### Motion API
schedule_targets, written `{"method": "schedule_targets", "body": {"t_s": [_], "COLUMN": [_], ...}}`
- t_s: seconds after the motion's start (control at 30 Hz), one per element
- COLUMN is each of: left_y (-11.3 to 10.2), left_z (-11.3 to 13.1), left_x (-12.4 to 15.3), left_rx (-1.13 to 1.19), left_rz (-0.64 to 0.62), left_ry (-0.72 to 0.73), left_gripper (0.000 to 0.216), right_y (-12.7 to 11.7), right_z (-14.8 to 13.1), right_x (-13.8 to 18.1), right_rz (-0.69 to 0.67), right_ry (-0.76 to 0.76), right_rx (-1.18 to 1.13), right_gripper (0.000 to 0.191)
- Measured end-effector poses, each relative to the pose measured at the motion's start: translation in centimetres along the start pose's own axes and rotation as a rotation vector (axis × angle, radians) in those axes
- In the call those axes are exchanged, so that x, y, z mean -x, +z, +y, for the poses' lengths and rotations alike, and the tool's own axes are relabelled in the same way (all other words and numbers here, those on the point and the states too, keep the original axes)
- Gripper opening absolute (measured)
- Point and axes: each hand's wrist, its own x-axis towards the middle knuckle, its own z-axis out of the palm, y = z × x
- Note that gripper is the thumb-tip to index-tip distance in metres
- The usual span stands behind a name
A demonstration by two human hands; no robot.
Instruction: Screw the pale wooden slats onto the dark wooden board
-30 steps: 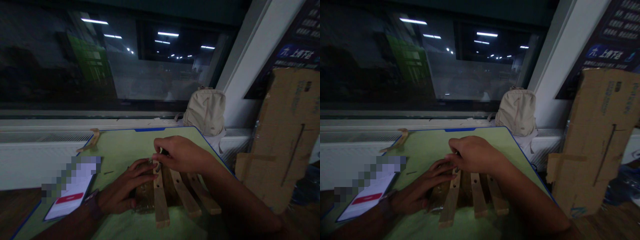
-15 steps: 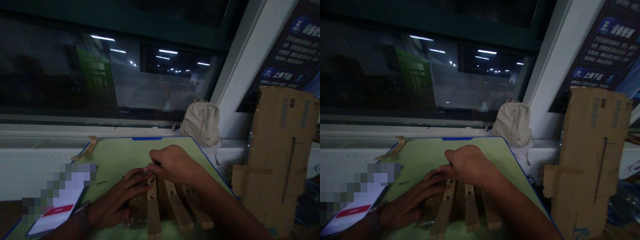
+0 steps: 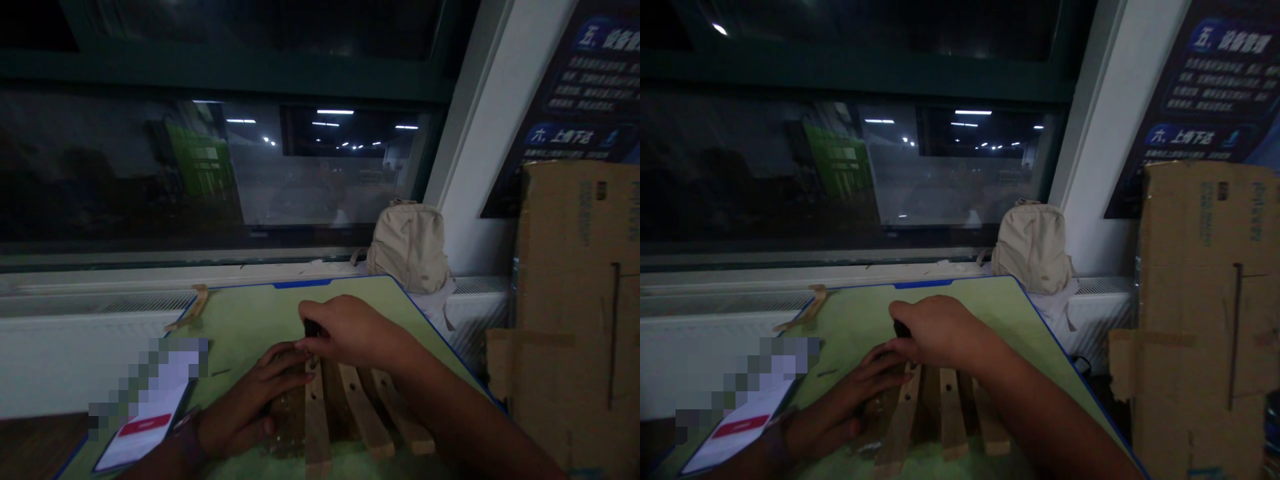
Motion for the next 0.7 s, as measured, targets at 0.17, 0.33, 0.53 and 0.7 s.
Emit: {"method": "schedule_targets", "body": {"t_s": [0.17, 0.33, 0.53, 0.7], "left_y": [-0.2, -0.2, 0.3, 0.2], "left_z": [0.3, 0.2, -0.9, -0.5], "left_x": [-0.1, -0.1, 0.6, 0.4], "left_rx": [-0.008, 0.007, 0.019, 0.019], "left_rz": [0.005, 0.003, -0.008, -0.008], "left_ry": [-0.002, 0.002, -0.020, -0.005], "left_gripper": [0.065, 0.064, 0.065, 0.063], "right_y": [-0.4, -0.8, -0.9, 0.3], "right_z": [-0.1, -0.6, -0.9, -0.8], "right_x": [0.6, 1.4, -0.1, 0.1], "right_rz": [-0.006, -0.022, -0.053, 0.002], "right_ry": [0.022, 0.017, -0.059, 0.004], "right_rx": [0.125, -0.041, 0.044, 0.116], "right_gripper": [0.036, 0.027, 0.026, 0.029]}}
